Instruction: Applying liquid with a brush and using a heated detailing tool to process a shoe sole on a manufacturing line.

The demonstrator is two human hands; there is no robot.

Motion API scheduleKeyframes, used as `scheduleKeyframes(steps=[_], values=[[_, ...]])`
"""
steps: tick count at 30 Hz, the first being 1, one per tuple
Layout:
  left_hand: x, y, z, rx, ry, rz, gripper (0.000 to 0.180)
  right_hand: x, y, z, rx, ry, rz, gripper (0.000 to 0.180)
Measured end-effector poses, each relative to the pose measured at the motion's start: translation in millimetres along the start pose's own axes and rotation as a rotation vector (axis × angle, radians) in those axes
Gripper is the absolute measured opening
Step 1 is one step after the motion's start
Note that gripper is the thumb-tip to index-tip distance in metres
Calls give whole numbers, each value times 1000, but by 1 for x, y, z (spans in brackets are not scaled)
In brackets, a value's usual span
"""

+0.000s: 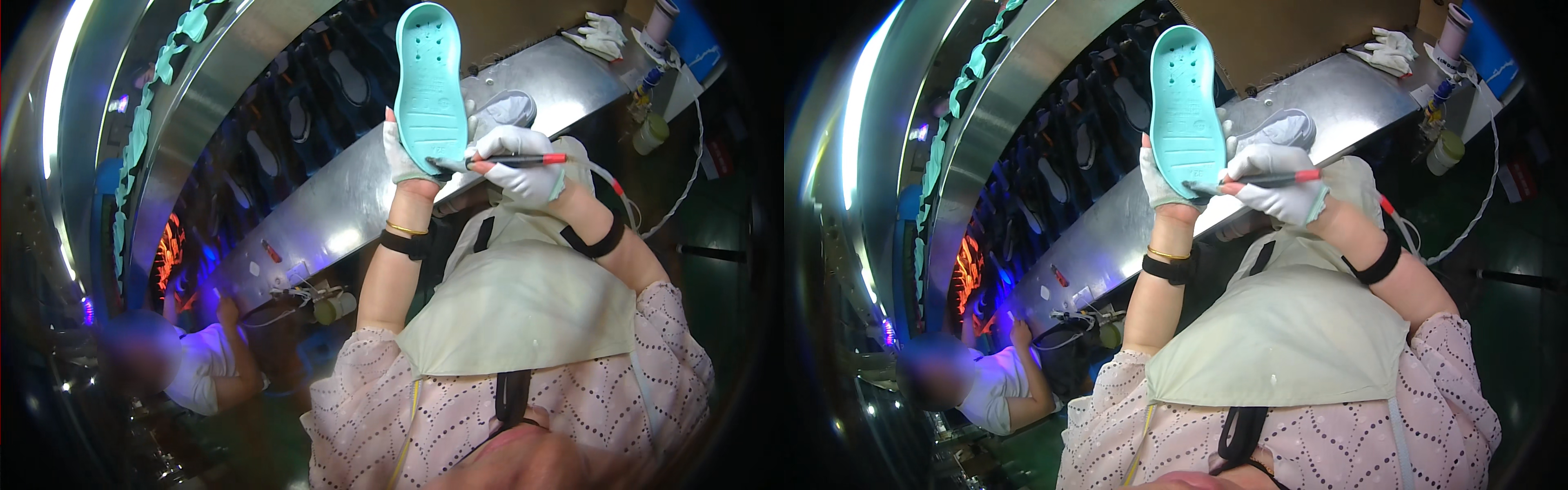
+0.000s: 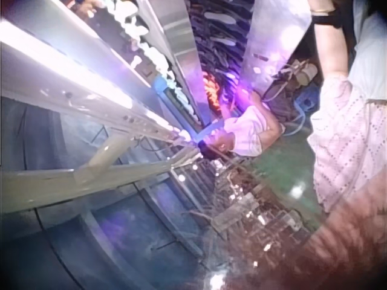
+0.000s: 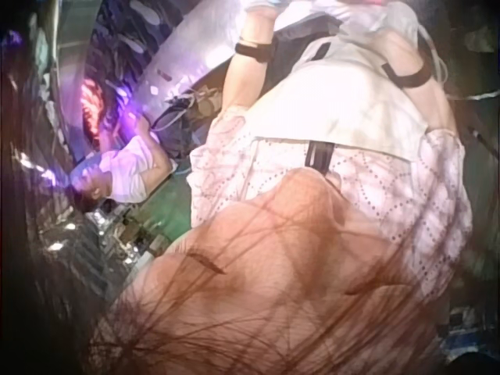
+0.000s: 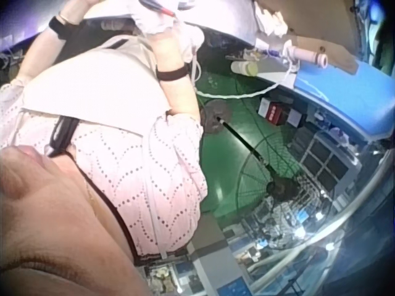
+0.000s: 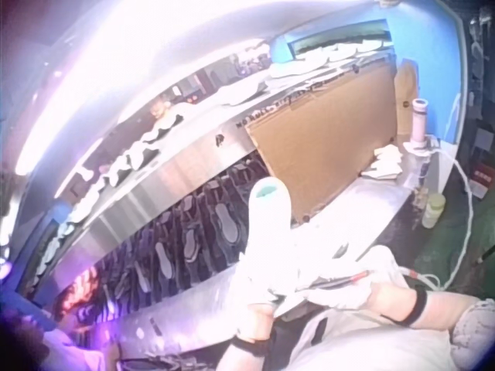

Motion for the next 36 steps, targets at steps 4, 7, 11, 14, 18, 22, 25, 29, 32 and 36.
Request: scheduleKeyframes(steps=[4, 7, 11, 14, 18, 22, 25, 29, 32, 36], values=[[5, -2, 6, 17, -4, -10, 75, -12, 16, 17, -47, -214, 17, 4], [6, -3, 5, 4, 25, -4, 76, 0, 22, 43, -287, -396, 79, 5], [-10, -3, 1, 65, -98, -19, 75, 14, 6, 27, -281, -223, 152, 5], [-11, -7, 2, 78, -2, -26, 74, 1, 8, 25, -152, -149, 81, 7], [-16, -11, 5, 124, -64, -57, 72, -6, 18, 35, -381, -510, 56, 10], [5, -4, 6, 165, -160, 125, 61, 14, -9, 12, -179, -223, -14, 10], [5, -3, 5, 285, -172, 112, 59, 3, -16, 9, -93, -247, -136, 16], [9, 1, 12, 341, -440, 285, 50, -10, -17, 14, -146, -114, -395, 21], [4, 2, 12, 397, -549, 329, 49, 0, -20, 9, -159, -36, -443, 22], [23, 4, 4, 585, -381, 240, 48, 4, -33, -5, -79, -12, -459, 23]])
Point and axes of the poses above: each hand's wrist, its own y-axis away from the middle knuckle, its own x-axis out of the back of the hand, z = x × y, the point moved 8 cm from there along -y, towards the middle knuckle, and after that the axes turned 11 degrees about -z, right-handed, at the moved point
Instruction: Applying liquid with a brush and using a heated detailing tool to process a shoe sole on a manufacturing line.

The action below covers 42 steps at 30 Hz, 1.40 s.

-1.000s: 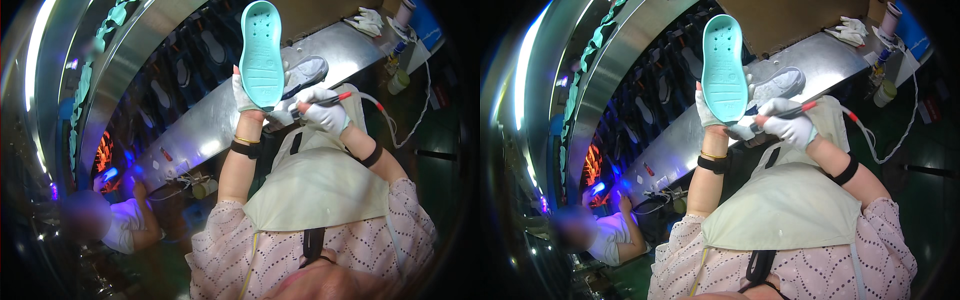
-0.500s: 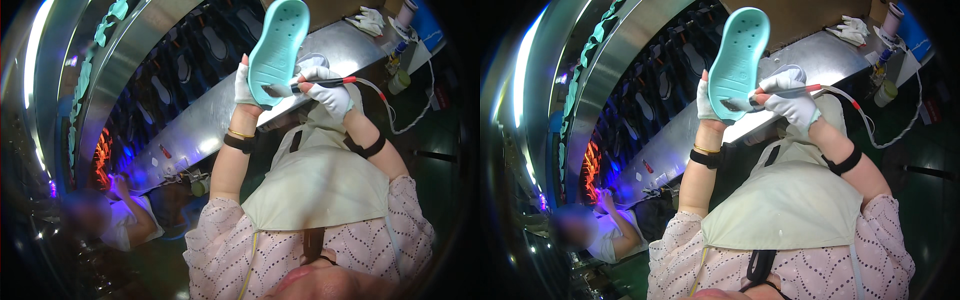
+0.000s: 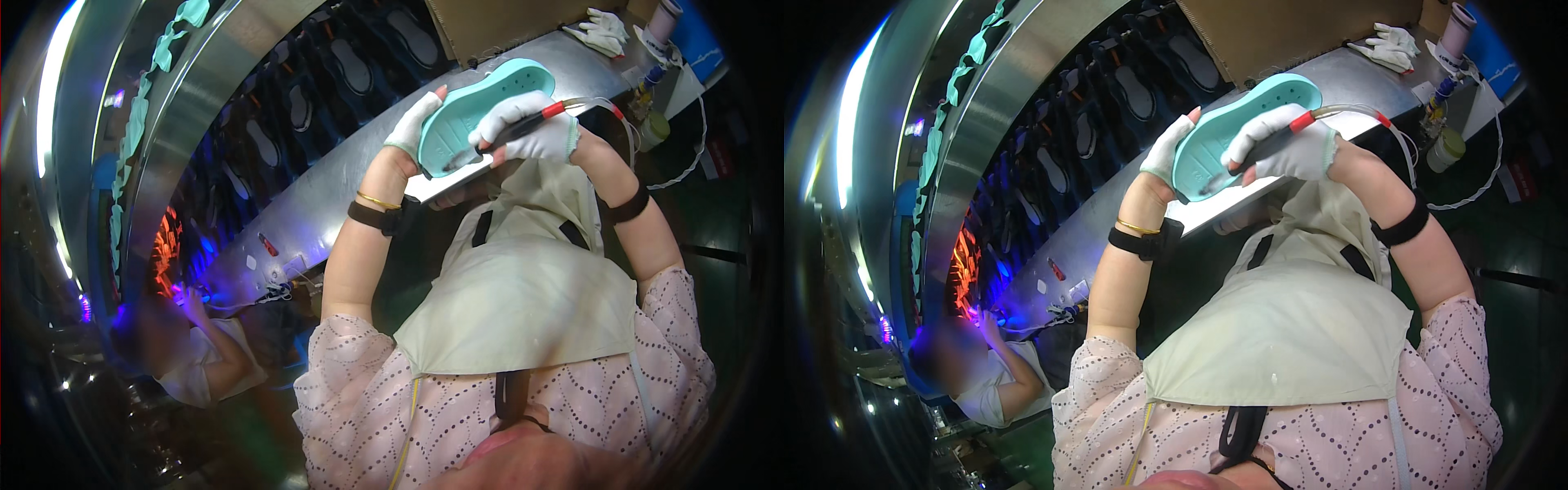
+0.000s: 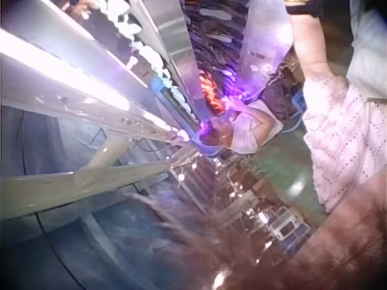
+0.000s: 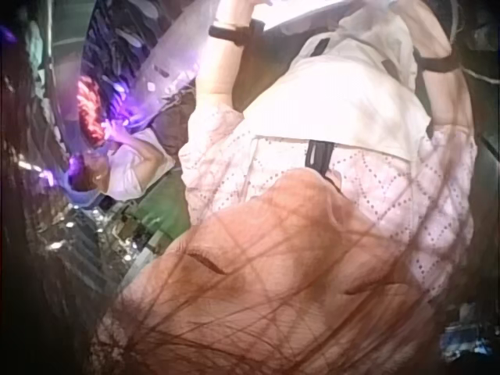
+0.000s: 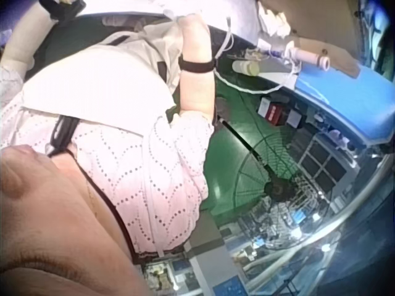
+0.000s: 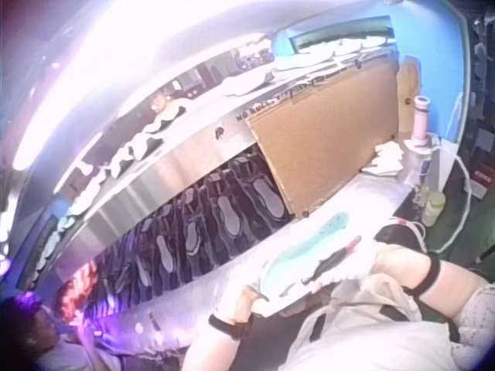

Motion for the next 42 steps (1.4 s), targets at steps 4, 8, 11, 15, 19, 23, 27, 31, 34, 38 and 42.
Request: scheduleKeyframes(steps=[4, 8, 11, 15, 19, 23, 27, 31, 34, 38, 42], values=[[-2, 5, 8, 71, -145, 35, 48, 4, -3, 7, -6, 49, 4, 24], [-7, 24, 22, -140, -291, 323, 50, 19, 4, 6, -95, 102, -36, 23], [-12, 24, 18, -94, -236, 193, 58, 22, 2, 4, -112, 78, -28, 20], [-9, 5, 8, -310, 281, -175, 69, 10, 2, 23, -60, -65, 350, 10], [3, 5, 6, -512, 309, -144, 73, -26, 1, 12, -54, -38, 305, 9], [8, 8, -6, -587, 404, 4, 64, -9, -1, 19, -249, -400, 306, 11], [-3, 8, -12, -589, 388, 2, 62, 5, -2, 13, 143, -56, 516, 6], [0, 26, -6, -657, 270, -30, 69, -26, -15, -15, 141, 28, 269, 11], [-16, 32, -9, -614, 444, -140, 72, -2, -18, 19, -171, -273, 295, 12], [-34, 35, -18, -562, 266, -157, 77, 70, -14, 18, 69, -69, 515, 7], [-28, 44, -24, -558, 169, -133, 77, 87, -12, -1, 209, 31, 738, 6]])
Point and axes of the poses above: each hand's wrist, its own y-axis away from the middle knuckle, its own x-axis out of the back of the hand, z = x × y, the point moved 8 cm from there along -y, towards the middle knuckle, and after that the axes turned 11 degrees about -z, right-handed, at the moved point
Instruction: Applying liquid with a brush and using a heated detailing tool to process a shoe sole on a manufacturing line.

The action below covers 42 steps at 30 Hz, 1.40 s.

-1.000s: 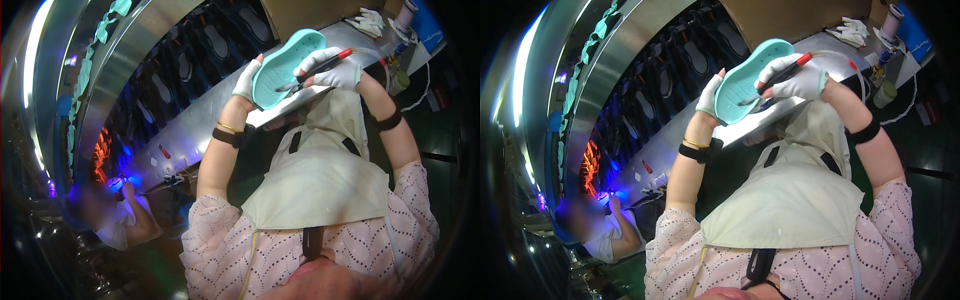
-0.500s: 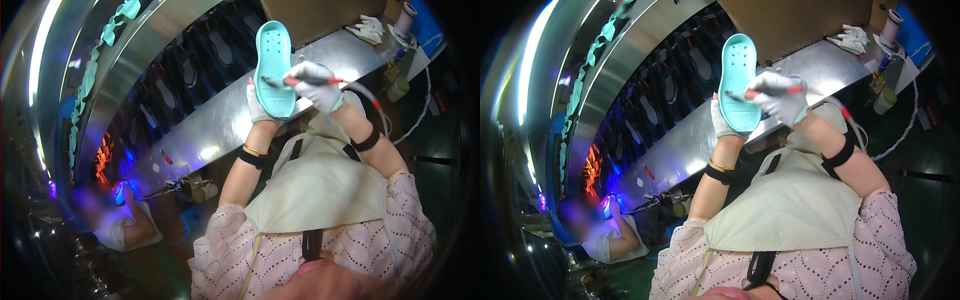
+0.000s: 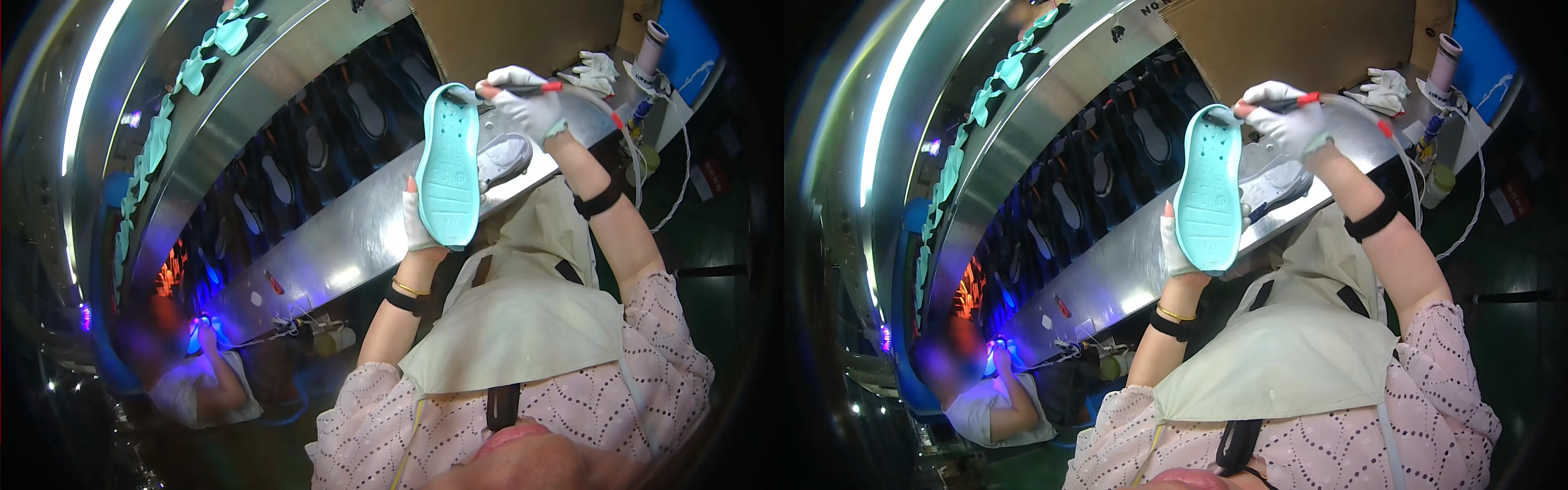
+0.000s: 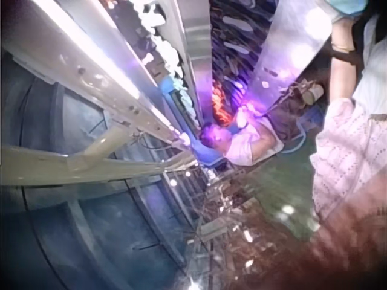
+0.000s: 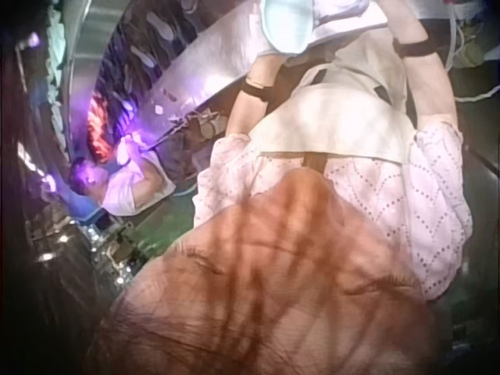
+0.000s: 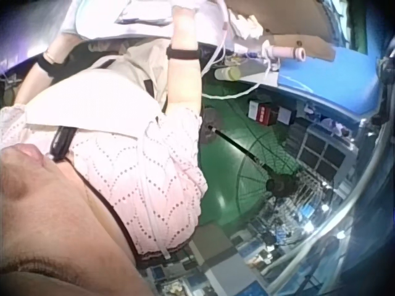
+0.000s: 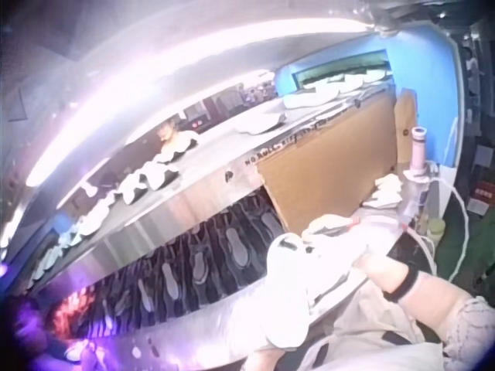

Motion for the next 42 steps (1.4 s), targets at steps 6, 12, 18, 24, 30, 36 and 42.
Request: scheduleKeyframes(steps=[6, 12, 18, 24, 30, 36, 42], values=[[7, 4, 22, -83, -99, 25, 71, -71, 65, -42, 256, 242, -451, 22], [10, 9, 30, -58, -216, 79, 65, -40, 41, -55, 152, 311, -284, 16], [11, 6, 44, -111, -342, 81, 60, -65, 61, -59, 184, 428, -614, 20], [-5, 4, 48, -134, -366, 122, 59, -62, 54, -53, -102, 253, -437, 7], [1, 6, 50, -155, -380, 67, 62, -73, 75, -11, -689, 43, -499, 23], [-2, 5, 43, -132, -291, 83, 68, -51, 49, -3, -424, -457, -156, 16], [14, 6, 52, -152, -242, 41, 70, -85, 63, -35, -79, -131, -468, 17]])
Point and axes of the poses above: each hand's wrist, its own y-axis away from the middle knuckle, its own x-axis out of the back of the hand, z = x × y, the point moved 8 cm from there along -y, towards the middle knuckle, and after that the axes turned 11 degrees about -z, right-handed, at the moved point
